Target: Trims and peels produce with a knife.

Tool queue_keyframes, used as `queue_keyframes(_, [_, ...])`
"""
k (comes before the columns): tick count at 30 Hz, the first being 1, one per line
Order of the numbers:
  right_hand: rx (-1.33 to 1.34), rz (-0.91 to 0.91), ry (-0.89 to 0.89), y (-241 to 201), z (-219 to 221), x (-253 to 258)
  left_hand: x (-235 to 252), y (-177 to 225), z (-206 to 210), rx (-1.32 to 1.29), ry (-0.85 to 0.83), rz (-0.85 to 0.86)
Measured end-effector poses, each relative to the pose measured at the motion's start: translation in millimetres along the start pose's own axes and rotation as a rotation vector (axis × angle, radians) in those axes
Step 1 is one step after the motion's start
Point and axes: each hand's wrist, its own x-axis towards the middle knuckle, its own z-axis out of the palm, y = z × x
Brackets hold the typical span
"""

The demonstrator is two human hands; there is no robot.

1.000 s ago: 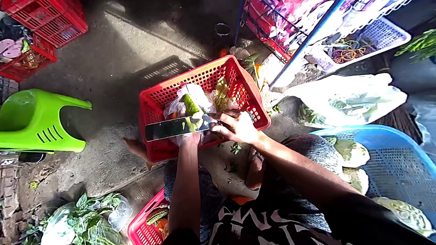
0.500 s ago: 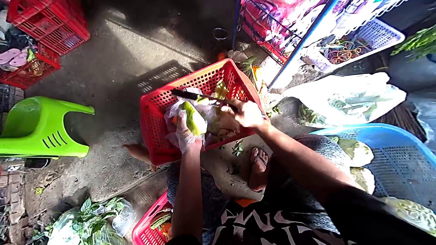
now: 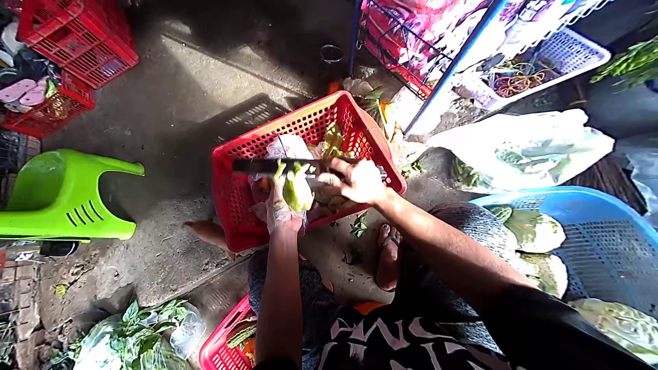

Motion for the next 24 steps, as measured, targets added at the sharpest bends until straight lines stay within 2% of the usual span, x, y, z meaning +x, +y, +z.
queue_keyframes(2, [-0.012, 0.214, -0.034, 8, -5, 7, -1, 1, -1, 0.012, -0.072, -0.004])
queue_keyframes(4, [0.056, 0.248, -0.007, 3, -10, 4, 0, 4, 1, 0.015, -0.087, 0.018])
queue_keyframes(8, [0.154, -0.089, 0.022, -21, -12, -15, -1, 0, 4, -0.019, 0.002, 0.049])
queue_keyframes(10, [0.063, -0.112, 0.072, -18, -2, -15, -4, -1, 4, 0.0, -0.004, 0.026])
queue_keyframes(13, [0.006, 0.267, -0.014, 1, -7, 1, -7, 1, 5, 0.052, -0.106, -0.013])
queue_keyframes(15, [0.045, 0.386, -0.008, 5, -14, 9, -5, 6, 6, 0.041, -0.124, 0.009])
queue_keyframes(17, [0.12, 0.263, 0.03, -5, -20, 2, 1, 8, 4, 0.015, -0.1, 0.036])
queue_keyframes(21, [0.082, -0.219, 0.115, -21, -6, -17, -8, 4, 5, -0.028, -0.03, 0.059])
queue_keyframes(22, [0.046, -0.254, 0.14, -19, -1, -18, -10, 3, 6, -0.032, -0.019, 0.055])
queue_keyframes(24, [0.037, -0.163, 0.121, -8, 2, -15, -9, 0, 4, 0.025, -0.054, 0.027])
